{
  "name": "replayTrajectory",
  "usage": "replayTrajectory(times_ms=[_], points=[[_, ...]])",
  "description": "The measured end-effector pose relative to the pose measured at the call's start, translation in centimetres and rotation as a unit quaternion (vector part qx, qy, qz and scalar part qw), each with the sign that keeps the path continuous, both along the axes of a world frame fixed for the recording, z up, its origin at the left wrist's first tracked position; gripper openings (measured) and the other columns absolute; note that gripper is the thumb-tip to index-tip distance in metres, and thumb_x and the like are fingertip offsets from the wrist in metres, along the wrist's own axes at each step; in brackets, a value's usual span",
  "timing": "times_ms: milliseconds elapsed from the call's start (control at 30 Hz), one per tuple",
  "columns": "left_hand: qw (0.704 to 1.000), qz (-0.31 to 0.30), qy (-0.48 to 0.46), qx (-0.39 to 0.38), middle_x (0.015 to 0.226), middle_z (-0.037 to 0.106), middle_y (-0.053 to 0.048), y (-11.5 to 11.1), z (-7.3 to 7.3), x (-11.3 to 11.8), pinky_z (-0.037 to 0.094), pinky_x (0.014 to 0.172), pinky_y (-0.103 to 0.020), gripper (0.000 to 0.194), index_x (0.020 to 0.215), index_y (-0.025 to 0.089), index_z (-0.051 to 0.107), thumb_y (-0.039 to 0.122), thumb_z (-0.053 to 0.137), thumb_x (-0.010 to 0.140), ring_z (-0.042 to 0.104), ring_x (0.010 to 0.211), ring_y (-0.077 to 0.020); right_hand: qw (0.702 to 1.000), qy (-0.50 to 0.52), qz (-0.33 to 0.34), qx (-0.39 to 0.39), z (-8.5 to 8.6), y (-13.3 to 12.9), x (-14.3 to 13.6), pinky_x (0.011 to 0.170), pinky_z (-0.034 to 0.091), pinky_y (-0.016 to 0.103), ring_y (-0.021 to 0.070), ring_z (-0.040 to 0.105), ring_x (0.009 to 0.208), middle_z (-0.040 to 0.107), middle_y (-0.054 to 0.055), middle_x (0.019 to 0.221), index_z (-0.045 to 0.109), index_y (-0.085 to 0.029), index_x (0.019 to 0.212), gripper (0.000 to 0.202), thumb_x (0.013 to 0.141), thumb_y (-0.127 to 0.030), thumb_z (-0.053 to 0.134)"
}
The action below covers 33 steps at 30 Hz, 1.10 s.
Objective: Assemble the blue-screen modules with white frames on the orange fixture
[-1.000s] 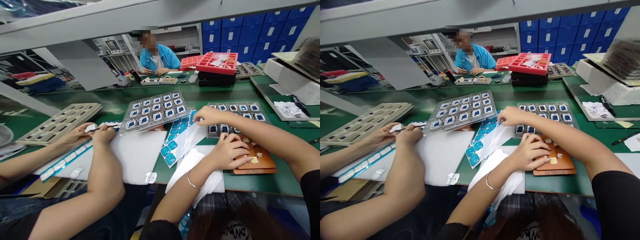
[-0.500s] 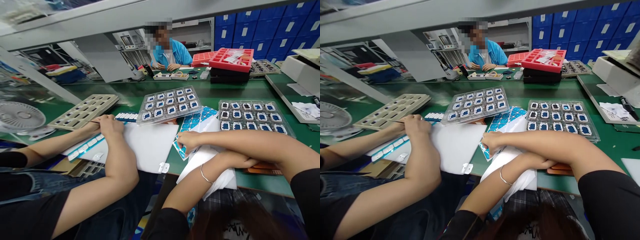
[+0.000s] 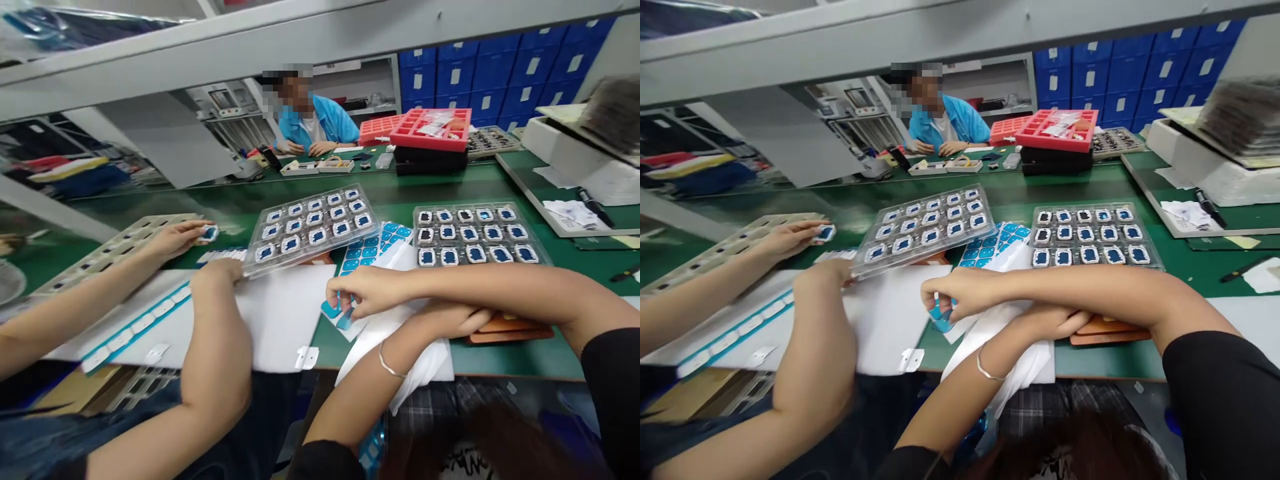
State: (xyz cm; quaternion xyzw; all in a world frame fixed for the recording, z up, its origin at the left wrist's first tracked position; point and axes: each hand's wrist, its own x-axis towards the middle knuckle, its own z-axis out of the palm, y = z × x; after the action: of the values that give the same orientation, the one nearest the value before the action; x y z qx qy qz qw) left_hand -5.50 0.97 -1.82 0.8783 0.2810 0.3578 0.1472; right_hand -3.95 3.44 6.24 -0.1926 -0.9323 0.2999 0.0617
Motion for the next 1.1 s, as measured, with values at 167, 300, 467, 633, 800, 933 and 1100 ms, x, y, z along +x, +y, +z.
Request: replayTrajectory(times_ms=[167, 300, 467, 633, 800, 933, 1100], points=[[0.994, -0.104, 0.008, -0.017, 0.105, 0.072, -0.006, -2.0, -0.5, 2.9, 0.054, 0.087, -0.038, 0.033, 0.113, 0.02, 0.068, 0.041, 0.05, 0.096, 0.064, 0.101, -0.0255, 0.957, 0.245, -0.038, 0.15, 0.9, -2.4, 11.2, 0.08, 0.047, 0.031, 0.0161, 0.061, 0.082, 0.07, 0.001, 0.084, 0.062, -0.019, 0.081, 0.018, 0.085, -0.005, 0.052], [0.994, -0.094, -0.05, 0.026, 0.092, 0.075, -0.005, -1.4, 0.5, 3.0, 0.049, 0.084, -0.041, 0.022, 0.084, 0.02, 0.072, 0.03, 0.054, 0.093, 0.061, 0.093, -0.0238, 0.904, 0.287, -0.154, 0.277, -0.5, -4.6, 20.3, 0.077, 0.048, 0.036, 0.0178, 0.065, 0.079, 0.071, 0.002, 0.086, 0.067, -0.024, 0.091, 0.019, 0.086, -0.01, 0.054], [0.988, -0.053, -0.143, 0.029, 0.084, 0.076, -0.003, -1.0, 1.4, 3.1, 0.05, 0.078, -0.039, 0.022, 0.073, 0.02, 0.069, 0.02, 0.054, 0.09, 0.059, 0.083, -0.0198, 0.883, 0.242, -0.211, 0.343, -2.2, -6.7, 24.7, 0.069, 0.046, 0.038, 0.02, 0.061, 0.075, 0.072, 0.001, 0.086, 0.068, -0.028, 0.093, 0.023, 0.083, -0.011, 0.056], [0.985, -0.056, -0.152, 0.058, 0.083, 0.075, -0.003, -1.2, 1.8, 2.8, 0.05, 0.076, -0.038, 0.015, 0.081, 0.02, 0.068, 0.015, 0.057, 0.089, 0.06, 0.079, -0.0177, 0.907, 0.142, -0.134, 0.374, -3.0, -7.4, 24.4, 0.071, 0.041, 0.038, 0.0212, 0.053, 0.081, 0.072, 0.005, 0.09, 0.067, -0.021, 0.097, 0.02, 0.086, -0.012, 0.052], [0.989, -0.087, -0.079, 0.09, 0.088, 0.075, -0.003, -1.4, 2.0, 2.4, 0.049, 0.078, -0.038, 0.013, 0.085, 0.021, 0.067, 0.014, 0.057, 0.09, 0.06, 0.083, -0.0183, 0.927, 0.13, -0.092, 0.339, -4.1, -6.9, 24.4, 0.073, 0.042, 0.036, 0.0203, 0.054, 0.084, 0.071, 0.006, 0.095, 0.069, -0.019, 0.091, 0.023, 0.089, -0.013, 0.046], [0.99, -0.1, -0.032, 0.09, 0.099, 0.074, -0.005, -1.4, 2.0, 2.2, 0.049, 0.083, -0.04, 0.013, 0.096, 0.021, 0.068, 0.02, 0.056, 0.092, 0.059, 0.093, -0.021, 0.923, 0.178, -0.114, 0.321, -4.4, -6.6, 24.7, 0.075, 0.044, 0.037, 0.0207, 0.056, 0.087, 0.073, 0.005, 0.097, 0.069, -0.02, 0.093, 0.025, 0.085, -0.01, 0.047], [0.989, -0.122, 0.016, 0.081, 0.116, 0.071, -0.006, -1.2, 1.7, 1.9, 0.044, 0.095, -0.045, 0.025, 0.116, 0.021, 0.066, 0.028, 0.055, 0.094, 0.05, 0.112, -0.0257, 0.921, 0.269, -0.151, 0.24, -4.4, -5.9, 25.1, 0.08, 0.05, 0.035, 0.0179, 0.06, 0.084, 0.074, 0.001, 0.087, 0.07, -0.021, 0.086, 0.03, 0.082, -0.006, 0.044]])
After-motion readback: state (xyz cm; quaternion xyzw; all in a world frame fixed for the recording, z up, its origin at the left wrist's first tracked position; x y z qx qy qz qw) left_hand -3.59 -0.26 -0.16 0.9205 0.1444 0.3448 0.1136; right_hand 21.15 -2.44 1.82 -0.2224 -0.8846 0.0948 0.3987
